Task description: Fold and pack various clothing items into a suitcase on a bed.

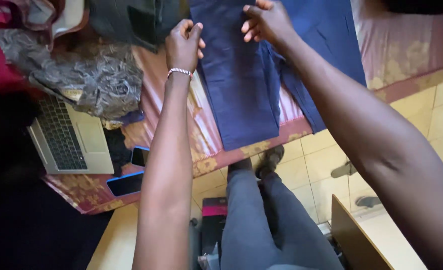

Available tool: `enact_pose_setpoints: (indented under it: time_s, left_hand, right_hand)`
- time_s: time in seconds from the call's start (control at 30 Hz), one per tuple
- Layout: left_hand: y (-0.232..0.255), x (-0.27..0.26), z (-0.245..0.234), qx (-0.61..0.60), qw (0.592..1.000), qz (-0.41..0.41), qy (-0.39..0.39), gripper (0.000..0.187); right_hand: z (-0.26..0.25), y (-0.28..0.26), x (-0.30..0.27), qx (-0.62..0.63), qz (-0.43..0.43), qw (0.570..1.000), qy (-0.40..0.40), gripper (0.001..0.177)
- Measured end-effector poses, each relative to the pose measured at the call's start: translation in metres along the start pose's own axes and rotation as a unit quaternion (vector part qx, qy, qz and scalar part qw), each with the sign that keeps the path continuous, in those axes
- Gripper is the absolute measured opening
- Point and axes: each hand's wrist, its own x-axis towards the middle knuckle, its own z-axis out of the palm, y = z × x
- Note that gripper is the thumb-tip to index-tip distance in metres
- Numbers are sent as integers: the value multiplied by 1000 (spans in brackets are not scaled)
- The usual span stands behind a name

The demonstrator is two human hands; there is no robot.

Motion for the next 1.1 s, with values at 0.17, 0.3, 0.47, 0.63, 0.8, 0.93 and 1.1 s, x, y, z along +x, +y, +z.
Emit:
enact_pose_setpoints:
  time_s: [0.17,0.3,0.47,0.63,0.8,0.93,1.1]
  left_hand:
    - [3,1,24,221,961,95,135,32]
    - [8,-78,62,173,975,132,55,31]
    - [-58,-202,136,107,971,-113,-180,24]
    - [-130,-310,227,108,951,-149,-247,35]
    - [-143,-337,312,114,938,-173,-277,56]
    - [-208,-339,388,58,975,-113,-183,90]
    - [-232,-323,440,-189,970,-146,-32,87]
  right_hand:
    - [-20,41,30,-72,-48,996,31,30]
    - [16,32,-78,4,-53,998,38,19]
    - [-7,139,-227,74,69,995,29,24]
    - [-147,263,-348,49,157,964,208,20]
    - [-259,273,-363,-121,169,936,284,27]
    - [-296,280,-329,-310,-16,925,217,31]
    - [-292,268,-320,-278,-56,953,108,42]
